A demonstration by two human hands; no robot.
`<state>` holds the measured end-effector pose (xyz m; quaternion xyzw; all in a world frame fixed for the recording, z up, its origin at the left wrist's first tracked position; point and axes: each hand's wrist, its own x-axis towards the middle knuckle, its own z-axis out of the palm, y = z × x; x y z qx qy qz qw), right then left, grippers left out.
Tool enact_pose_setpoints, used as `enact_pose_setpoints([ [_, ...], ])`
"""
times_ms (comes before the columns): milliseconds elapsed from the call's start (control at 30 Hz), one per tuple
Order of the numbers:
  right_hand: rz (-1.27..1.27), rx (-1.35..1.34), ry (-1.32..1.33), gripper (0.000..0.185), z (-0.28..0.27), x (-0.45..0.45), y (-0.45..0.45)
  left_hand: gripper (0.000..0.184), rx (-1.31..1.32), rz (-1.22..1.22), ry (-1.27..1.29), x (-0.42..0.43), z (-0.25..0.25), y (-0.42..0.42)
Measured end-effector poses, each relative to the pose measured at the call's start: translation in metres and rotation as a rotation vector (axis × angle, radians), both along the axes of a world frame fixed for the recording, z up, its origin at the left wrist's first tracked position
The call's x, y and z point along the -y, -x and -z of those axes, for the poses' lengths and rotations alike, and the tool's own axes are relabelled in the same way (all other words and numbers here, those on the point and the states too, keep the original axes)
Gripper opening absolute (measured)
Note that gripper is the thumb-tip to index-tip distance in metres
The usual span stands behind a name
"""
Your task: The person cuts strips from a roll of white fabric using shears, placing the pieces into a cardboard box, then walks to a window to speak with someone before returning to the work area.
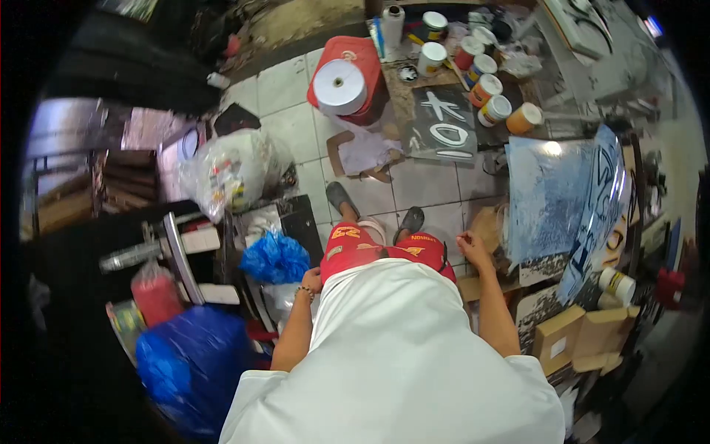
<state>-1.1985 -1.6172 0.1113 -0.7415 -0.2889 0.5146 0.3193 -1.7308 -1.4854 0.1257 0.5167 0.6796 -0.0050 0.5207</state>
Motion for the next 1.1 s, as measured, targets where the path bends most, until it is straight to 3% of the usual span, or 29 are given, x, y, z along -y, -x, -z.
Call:
enact_pose_setpoints([
  [67, -0.038, -0.051, 0.039, 0.022, 0.002, -0.002, -0.007, 0.045, -0.065, 0.023, -0.042, 0.024, 0.011, 0.003],
  [200, -0.066, -0.134, 0.096, 0.019, -0.002, -0.023, -0.004, 0.046, -0.057, -0.357, 0.317, 0.028, -0.040, -0.032],
  [267, -0.098, -0.182, 0.091, 0.017, -0.010, -0.036, -0.004, 0.040, 0.049, -0.295, 0.216, 0.057, 0.028, 0.003],
  [333, -0.147, -0.191, 0.096, 0.016, -0.001, -0.044, -0.008, 0.036, 0.069, -0.198, 0.142, 0.065, 0.047, 0.005],
  [467, -0.223, -0.155, 0.144, 0.014, 0.000, -0.058, -0.002, 0.035, 0.136, -0.613, 0.304, 0.052, 0.010, -0.020],
  [567, -0.221, -0.195, 0.185, 0.013, 0.018, -0.066, 0.005, 0.029, 0.076, -0.426, 0.190, 0.053, 0.033, -0.014],
  [600, -0.182, -0.246, 0.204, 0.013, 0.007, -0.069, 0.003, 0.026, 0.056, -0.485, 0.201, 0.041, 0.023, -0.016],
  [633, -0.207, -0.126, 0.247, 0.015, 0.002, -0.072, 0.006, 0.024, 0.047, -0.521, 0.224, 0.030, 0.014, -0.019],
  [667, -0.250, -0.090, 0.252, 0.016, -0.004, -0.074, 0.006, 0.021, 0.004, -0.513, 0.115, 0.031, 0.081, -0.002],
  [767, -0.335, -0.044, 0.251, 0.017, -0.019, -0.096, 0.017, 0.020, -0.124, -0.387, -0.081, -0.061, 0.025, -0.019],
  [867, -0.218, -0.051, 0.274, 0.017, -0.027, -0.120, 0.034, 0.028, -0.092, -0.215, -0.264, -0.151, 0.035, -0.045],
  [933, -0.124, -0.061, 0.239, 0.017, -0.016, -0.136, 0.049, 0.034, -0.026, -0.073, -0.213, -0.214, 0.044, -0.075],
  [1033, -0.040, -0.015, 0.187, 0.018, 0.046, -0.127, 0.059, 0.048, 0.060, 0.220, -0.172, -0.281, 0.133, -0.133],
  [1100, -0.007, 0.042, 0.191, 0.019, 0.085, -0.126, 0.073, 0.076, -0.028, 0.588, -0.107, -0.318, 0.229, -0.171],
])
